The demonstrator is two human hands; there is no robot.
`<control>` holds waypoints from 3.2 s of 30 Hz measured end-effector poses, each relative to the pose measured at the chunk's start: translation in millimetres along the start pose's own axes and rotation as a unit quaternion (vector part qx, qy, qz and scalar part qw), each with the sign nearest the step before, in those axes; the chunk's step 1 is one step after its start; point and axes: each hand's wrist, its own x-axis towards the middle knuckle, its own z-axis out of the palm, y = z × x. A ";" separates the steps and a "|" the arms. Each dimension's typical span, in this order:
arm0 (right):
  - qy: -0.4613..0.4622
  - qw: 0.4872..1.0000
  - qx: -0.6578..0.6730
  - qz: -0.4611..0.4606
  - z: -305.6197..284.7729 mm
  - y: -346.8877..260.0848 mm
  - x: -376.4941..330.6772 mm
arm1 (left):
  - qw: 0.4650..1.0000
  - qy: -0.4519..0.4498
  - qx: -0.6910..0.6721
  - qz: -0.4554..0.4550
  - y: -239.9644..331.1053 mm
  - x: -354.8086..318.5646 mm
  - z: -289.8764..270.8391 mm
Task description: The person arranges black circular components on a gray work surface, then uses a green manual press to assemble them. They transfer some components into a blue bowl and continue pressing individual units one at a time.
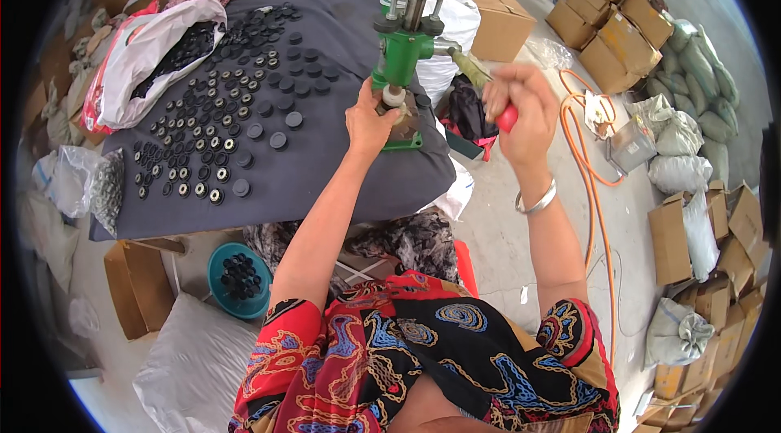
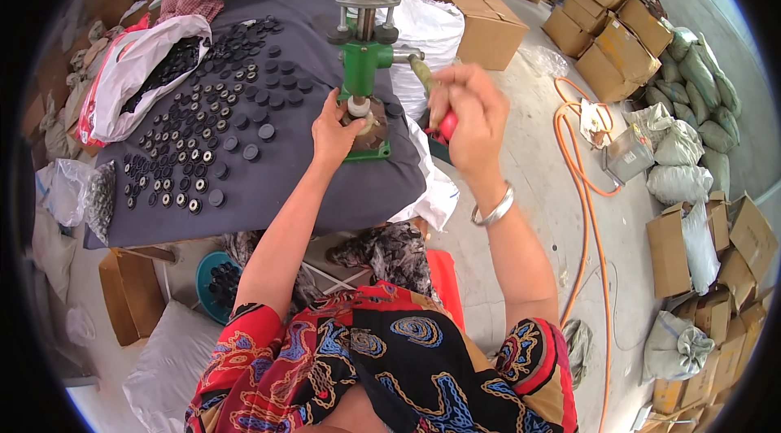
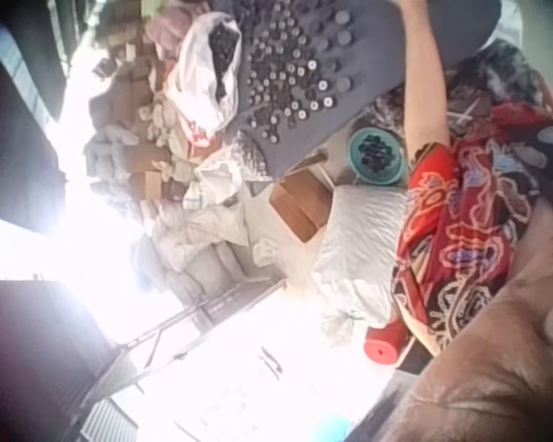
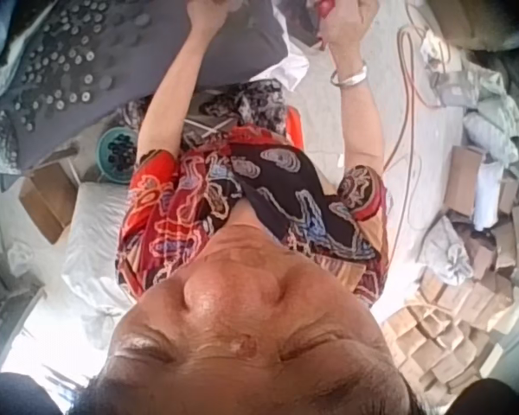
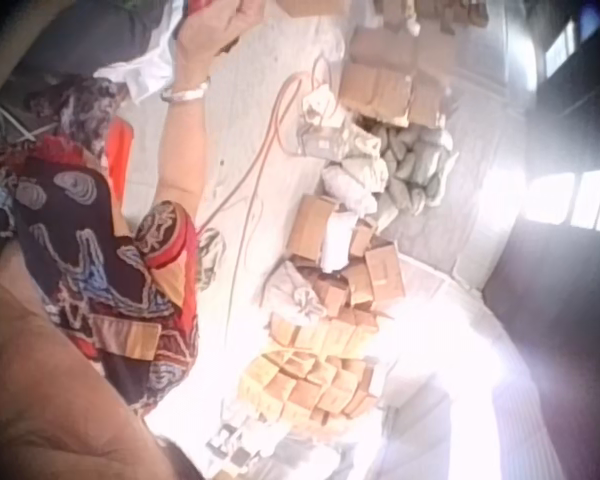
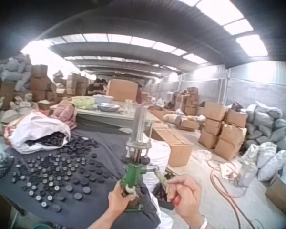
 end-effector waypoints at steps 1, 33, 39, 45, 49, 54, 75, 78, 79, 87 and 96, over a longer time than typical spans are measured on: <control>-0.001 1.000 -0.024 -0.013 -1.4 9.9 -18.2 | 1.000 -0.003 0.000 -0.004 0.9 -0.5 -3.0; -0.050 0.998 0.016 0.030 -1.0 -23.1 73.9 | 0.946 0.061 0.306 0.086 -41.9 -24.4 -87.6; -0.039 0.998 0.005 0.042 -1.9 -25.2 78.2 | 0.982 0.064 0.147 0.101 -7.8 -20.2 -60.5; -0.041 0.995 0.007 0.092 -3.0 -26.2 94.3 | 0.978 -0.036 0.181 0.096 19.1 -5.0 -38.6; -0.024 0.991 0.012 0.132 0.5 -28.1 112.7 | 0.973 -0.033 0.196 0.119 20.6 -2.7 -33.6; 0.028 0.984 0.036 0.172 0.4 -24.6 145.2 | 0.967 -0.057 0.218 0.117 19.1 1.4 -30.6; 0.015 0.996 -0.004 0.090 3.8 -20.4 37.1 | 0.996 -0.019 0.067 0.056 -10.2 11.4 -0.5; 0.009 1.000 -0.027 -0.005 2.8 -2.6 -0.7 | 0.997 -0.026 0.040 0.053 -0.6 8.0 -5.0; 0.005 0.999 -0.034 -0.037 2.9 8.2 -17.0 | 0.997 -0.023 0.035 0.061 1.4 4.9 -9.3; -0.037 0.990 -0.068 -0.115 -2.5 44.2 -59.4 | 0.934 0.087 0.294 0.183 -8.3 -18.8 -87.7; -0.011 0.997 0.055 0.053 -0.8 -19.0 42.2 | 0.871 0.007 0.488 0.050 -31.9 -41.3 -143.9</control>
